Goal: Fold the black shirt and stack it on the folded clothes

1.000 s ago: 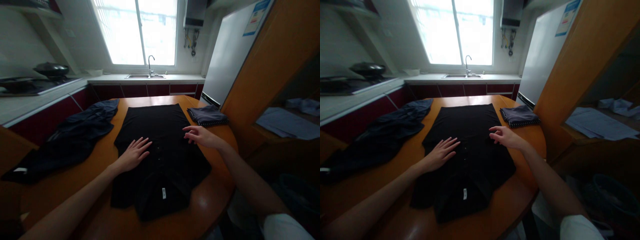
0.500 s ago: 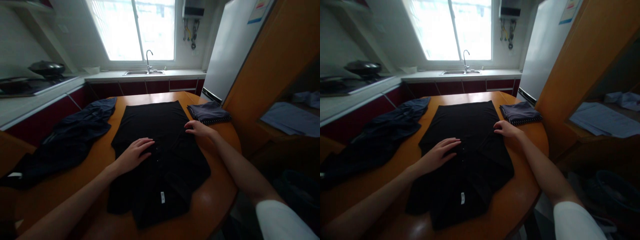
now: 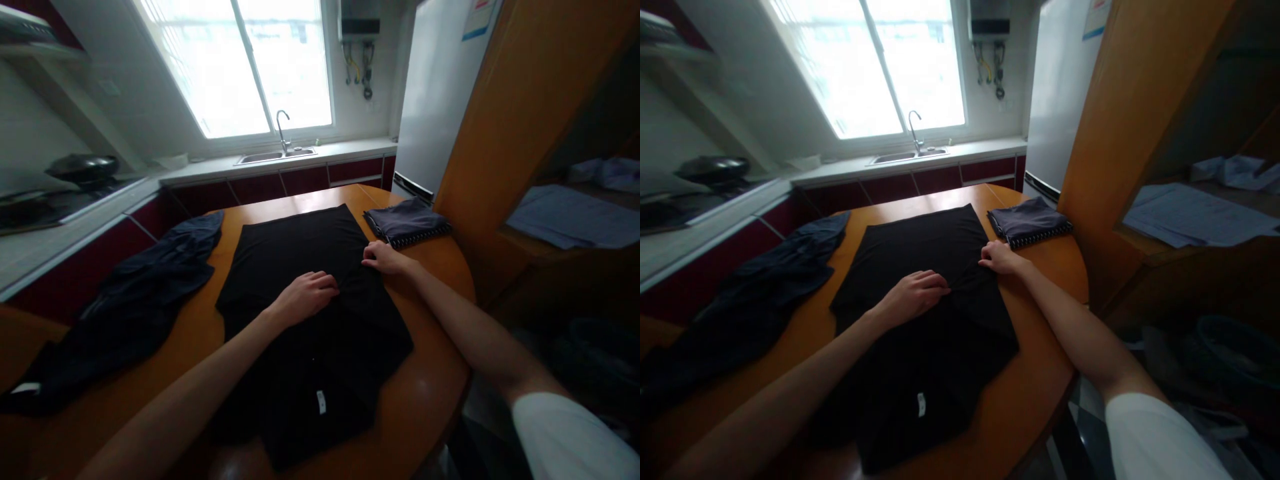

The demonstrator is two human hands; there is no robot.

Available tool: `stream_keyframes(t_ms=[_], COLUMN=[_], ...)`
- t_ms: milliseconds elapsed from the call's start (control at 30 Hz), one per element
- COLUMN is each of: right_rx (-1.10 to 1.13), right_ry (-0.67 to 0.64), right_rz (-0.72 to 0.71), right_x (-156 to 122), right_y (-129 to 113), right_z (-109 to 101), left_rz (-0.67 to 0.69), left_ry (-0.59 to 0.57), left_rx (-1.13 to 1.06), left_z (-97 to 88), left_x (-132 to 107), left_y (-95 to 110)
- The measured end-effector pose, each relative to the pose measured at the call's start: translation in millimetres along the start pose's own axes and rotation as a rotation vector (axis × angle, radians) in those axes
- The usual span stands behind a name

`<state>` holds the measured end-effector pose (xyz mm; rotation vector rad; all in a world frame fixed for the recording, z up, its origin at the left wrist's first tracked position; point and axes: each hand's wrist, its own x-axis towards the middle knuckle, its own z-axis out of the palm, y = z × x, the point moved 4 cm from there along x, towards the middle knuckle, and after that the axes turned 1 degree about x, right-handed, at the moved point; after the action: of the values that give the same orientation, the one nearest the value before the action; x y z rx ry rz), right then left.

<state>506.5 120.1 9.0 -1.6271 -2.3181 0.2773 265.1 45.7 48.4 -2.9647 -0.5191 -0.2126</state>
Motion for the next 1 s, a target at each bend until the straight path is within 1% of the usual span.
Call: stream_keyframes(t_ms=[67,133,200,233,300,333,400,433,500,567,633,700,767,833,933,1000], right_rx=[-0.018,-0.022,-0.020,-0.018,-0.016,-0.018,-0.024,-0.027,-0.030,-0.029,-0.026,-0.023,-0.019,-0.015,-0.022,-0.038], right_ry=[-0.006,-0.014,-0.016,-0.015,-0.008,-0.004,0.005,0.009,0.017,0.018,0.007,-0.002,0.000,0.005,0.006,0.019], right_rz=[0.010,0.022,0.033,0.037,0.042,0.045,0.051,0.053,0.055,0.057,0.059,0.056,0.052,0.047,0.048,0.060], right_x=[0.8,1.9,2.5,2.5,2.1,1.6,0.7,0.2,-0.5,-0.7,-0.4,0.3,1.0,1.6,2.6,3.7], right_y=[-0.1,0.0,0.0,-0.3,-1.1,-1.6,-2.6,-3.0,-3.8,-4.1,-3.7,-2.9,-1.9,-0.9,0.6,1.3], right_z=[0.8,1.9,2.6,2.9,3.2,3.2,3.0,2.7,1.9,1.3,1.3,1.7,2.0,2.4,3.8,4.6], left_rz=[-0.021,-0.021,-0.020,-0.028,-0.052,-0.052,0.003,0.059,0.177,0.238,0.235,0.222,0.227,0.246,0.299,0.295], left_ry=[0.000,-0.048,-0.094,-0.096,-0.056,-0.026,0.013,0.007,-0.061,-0.159,-0.232,-0.280,-0.320,-0.346,-0.377,-0.385], left_rx=[0.002,0.008,0.009,0.003,-0.039,-0.076,-0.176,-0.230,-0.322,-0.390,-0.436,-0.475,-0.524,-0.585,-0.689,-0.721], left_z=[-3.3,-3.7,-4.8,-6.8,-13.1,-16.1,-17.9,-15.5,-4.4,10.7,22.6,26.6,22.5,11.8,-11.4,-27.7], left_x=[-5.5,-9.2,-8.6,-6.0,4.0,10.7,25.2,31.5,39.4,39.8,34.6,27.3,20.8,16.1,8.4,-0.6], left_y=[-5.8,-8.4,-6.2,-2.8,10.2,20.2,45.8,60.0,85.2,100.2,104.4,103.8,104.7,109.6,118.3,114.3])
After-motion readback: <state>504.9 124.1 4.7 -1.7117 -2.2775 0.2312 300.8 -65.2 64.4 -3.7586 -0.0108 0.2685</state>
